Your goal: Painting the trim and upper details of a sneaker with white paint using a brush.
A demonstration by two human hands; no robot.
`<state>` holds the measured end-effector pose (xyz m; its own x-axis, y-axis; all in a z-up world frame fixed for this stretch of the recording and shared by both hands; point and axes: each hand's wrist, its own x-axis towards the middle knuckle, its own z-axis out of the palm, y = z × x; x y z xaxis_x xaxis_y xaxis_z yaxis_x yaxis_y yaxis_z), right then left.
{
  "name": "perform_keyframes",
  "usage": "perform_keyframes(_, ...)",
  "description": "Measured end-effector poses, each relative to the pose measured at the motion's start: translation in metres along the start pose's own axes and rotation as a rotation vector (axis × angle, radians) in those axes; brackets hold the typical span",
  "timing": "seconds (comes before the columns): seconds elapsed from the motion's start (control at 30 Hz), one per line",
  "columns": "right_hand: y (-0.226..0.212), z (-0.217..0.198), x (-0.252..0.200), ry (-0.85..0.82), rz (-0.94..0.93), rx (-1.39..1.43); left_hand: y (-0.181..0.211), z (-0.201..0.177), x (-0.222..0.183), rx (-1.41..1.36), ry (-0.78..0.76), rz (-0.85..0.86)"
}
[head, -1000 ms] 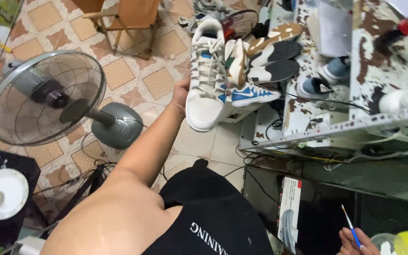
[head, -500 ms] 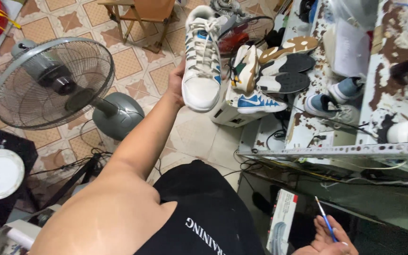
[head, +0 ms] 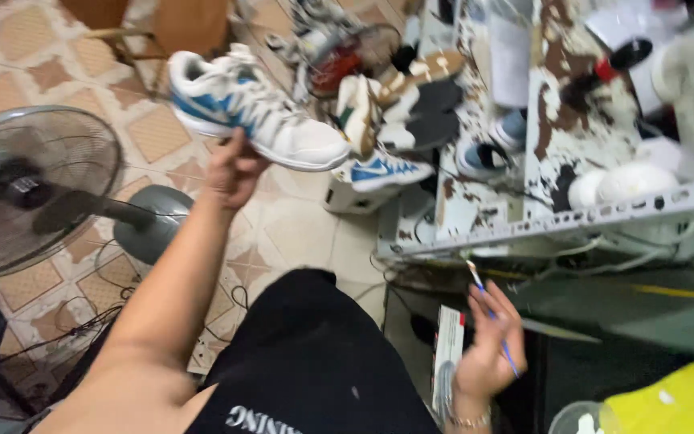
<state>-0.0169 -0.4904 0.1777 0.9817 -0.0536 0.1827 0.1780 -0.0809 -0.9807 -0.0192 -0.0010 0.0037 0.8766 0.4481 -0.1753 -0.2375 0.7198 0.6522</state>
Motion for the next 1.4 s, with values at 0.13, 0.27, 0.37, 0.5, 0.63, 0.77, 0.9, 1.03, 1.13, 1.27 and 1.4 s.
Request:
perform_keyframes(0.13, 0.032, 0.023, 0.018, -0.057, 0.106, 0.018, 0.034, 0.099, -0.036, 0.008, -0.099, -0.083)
perform_keyframes(0.27, 0.103, 0.061, 0.033, -0.127, 0.310, 0.128, 0.043, 0.121, -0.016, -0.086, -0.179, 0.030)
perform_keyframes(0.37, 0.165, 0.108, 0.051, -0.118, 0.511, 0.124, 0.037, 0.113, 0.019, -0.087, -0.100, 0.022)
perform_keyframes(0.5, 0.291, 0.184, 0.076, -0.079, 0.758, -0.154, 0.029, 0.092, 0.081, -0.174, -0.011, -0.120)
perform_keyframes(0.63, 0.381, 0.269, 0.117, -0.078, 0.763, -0.607, 0.049, 0.098, 0.137, -0.058, 0.012, -0.304)
perform_keyframes(0.77, 0.476, 0.326, 0.141, 0.332, 0.670, -0.716, 0.052, 0.049, 0.177, -0.104, 0.157, -0.445)
perform_keyframes(0.9, 0.470, 0.342, 0.155, 0.571, 0.875, -0.805, 0.049, 0.031, 0.213, 0.011, 0.210, -0.566)
perform_keyframes(1.03, 0.435, 0.320, 0.144, 0.576, 0.898, -0.685, 0.036, 0.025, 0.225, 0.108, 0.279, -0.602)
perform_keyframes(1.13, 0.407, 0.295, 0.118, 0.552, 0.821, -0.429, 0.019, 0.026, 0.230, 0.125, 0.358, -0.681)
perform_keyframes(1.27, 0.377, 0.256, 0.057, 0.537, 0.850, 0.074, -0.022, 0.019, 0.211, 0.202, 0.455, -0.840)
perform_keyframes(1.4, 0.330, 0.216, -0.001, 0.457, 0.973, 0.108, -0.084, -0.019, 0.166, 0.189, 0.447, -0.841)
